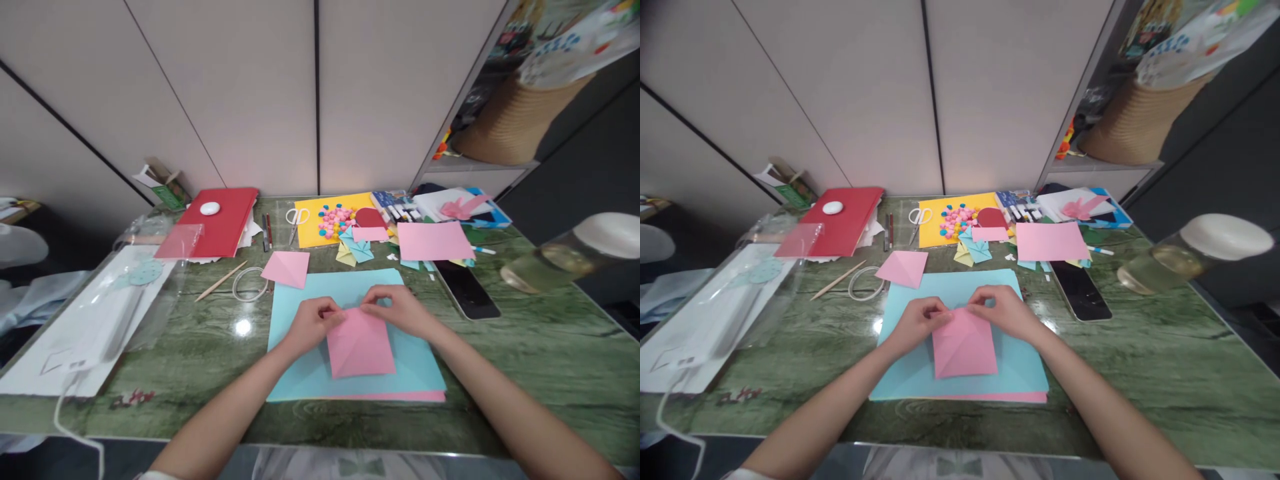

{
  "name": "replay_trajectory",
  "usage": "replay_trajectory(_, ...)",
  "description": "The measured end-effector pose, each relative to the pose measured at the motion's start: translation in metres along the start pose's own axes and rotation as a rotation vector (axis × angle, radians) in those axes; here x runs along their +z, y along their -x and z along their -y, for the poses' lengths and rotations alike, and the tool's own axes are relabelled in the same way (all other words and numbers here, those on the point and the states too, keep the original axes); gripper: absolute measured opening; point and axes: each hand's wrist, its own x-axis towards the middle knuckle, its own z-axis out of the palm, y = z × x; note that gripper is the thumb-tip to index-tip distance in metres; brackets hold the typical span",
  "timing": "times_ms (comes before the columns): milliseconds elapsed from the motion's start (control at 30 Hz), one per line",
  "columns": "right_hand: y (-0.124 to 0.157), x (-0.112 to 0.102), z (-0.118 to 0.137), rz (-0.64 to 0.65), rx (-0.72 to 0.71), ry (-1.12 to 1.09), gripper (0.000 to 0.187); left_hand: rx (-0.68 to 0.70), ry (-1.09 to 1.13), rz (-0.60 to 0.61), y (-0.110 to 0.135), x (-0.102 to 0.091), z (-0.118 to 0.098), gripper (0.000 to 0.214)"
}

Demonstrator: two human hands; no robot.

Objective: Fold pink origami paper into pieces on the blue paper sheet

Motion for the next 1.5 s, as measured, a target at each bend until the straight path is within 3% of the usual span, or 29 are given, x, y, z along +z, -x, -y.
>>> replay_trajectory(400, 0.003, 0.018, 0.008, 0.046, -0.104, 0.183, 0.013, 0.024, -0.037, 0.047, 0.004, 0.006, -0.007, 0.009)
replay_trajectory(667, -0.001, 0.001, 0.001, 0.043, -0.018, -0.040, 0.018, 0.035, -0.081, 0.012, -0.001, -0.008, -0.005, 0.021)
replay_trajectory(933, 0.001, -0.009, 0.002, -0.014, 0.021, -0.004, 0.017, 0.016, -0.059, -0.052, -0.008, -0.019, 0.001, 0.017)
replay_trajectory(1267, 0.002, 0.025, 0.006, 0.023, -0.053, 0.079, 0.013, 0.016, 0.005, 0.035, 0.000, 0.001, -0.005, 0.008)
replay_trajectory(1500, 0.000, 0.017, 0.001, 0.010, 0.005, -0.027, 0.014, -0.015, 0.028, 0.052, -0.003, -0.008, 0.001, 0.008)
